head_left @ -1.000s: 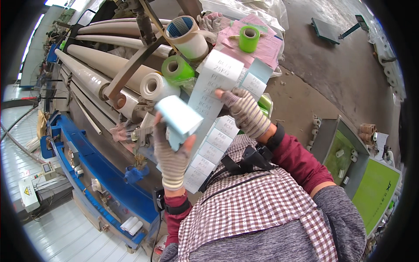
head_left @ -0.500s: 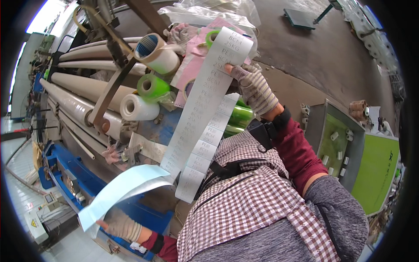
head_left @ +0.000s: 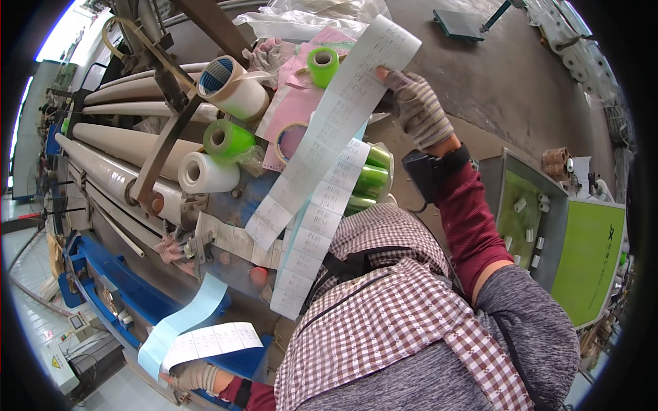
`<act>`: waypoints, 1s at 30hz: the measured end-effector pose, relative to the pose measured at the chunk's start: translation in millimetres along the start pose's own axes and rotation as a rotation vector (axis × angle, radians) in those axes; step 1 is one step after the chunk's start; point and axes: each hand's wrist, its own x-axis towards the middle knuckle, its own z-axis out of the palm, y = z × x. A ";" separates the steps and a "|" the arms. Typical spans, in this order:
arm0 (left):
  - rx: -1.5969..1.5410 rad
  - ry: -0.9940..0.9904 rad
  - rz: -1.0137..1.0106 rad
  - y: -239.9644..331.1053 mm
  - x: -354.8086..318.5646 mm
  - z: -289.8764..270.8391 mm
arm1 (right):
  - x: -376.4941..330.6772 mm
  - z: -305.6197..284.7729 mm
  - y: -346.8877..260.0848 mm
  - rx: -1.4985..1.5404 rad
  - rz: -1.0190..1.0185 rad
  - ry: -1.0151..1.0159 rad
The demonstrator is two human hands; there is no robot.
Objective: The recorder organizes and prepares labels for packaged paper products.
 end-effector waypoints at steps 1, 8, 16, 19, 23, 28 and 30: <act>0.011 0.007 -0.002 1.4 -1.9 -2.3 | 2.5 -3.2 -1.7 0.017 -0.013 0.016; 0.075 0.057 -0.029 4.1 -16.6 -16.0 | 18.1 -27.8 4.5 0.079 0.026 -0.045; 0.159 0.104 -0.066 7.2 -25.3 -32.9 | 35.5 -55.1 28.3 0.003 0.079 0.074; 0.201 0.114 -0.087 10.2 -25.9 -42.1 | 42.0 -67.9 35.7 -0.004 0.066 0.056; 0.256 0.130 -0.098 22.1 -30.7 -50.1 | 46.5 -72.2 40.1 0.005 0.092 0.037; 0.478 -0.038 0.030 10.2 -26.6 -48.7 | 53.6 -68.7 45.7 0.053 0.071 0.094; 0.646 -0.061 0.094 1.9 -28.2 -28.8 | 58.7 -70.7 51.0 0.059 0.068 0.090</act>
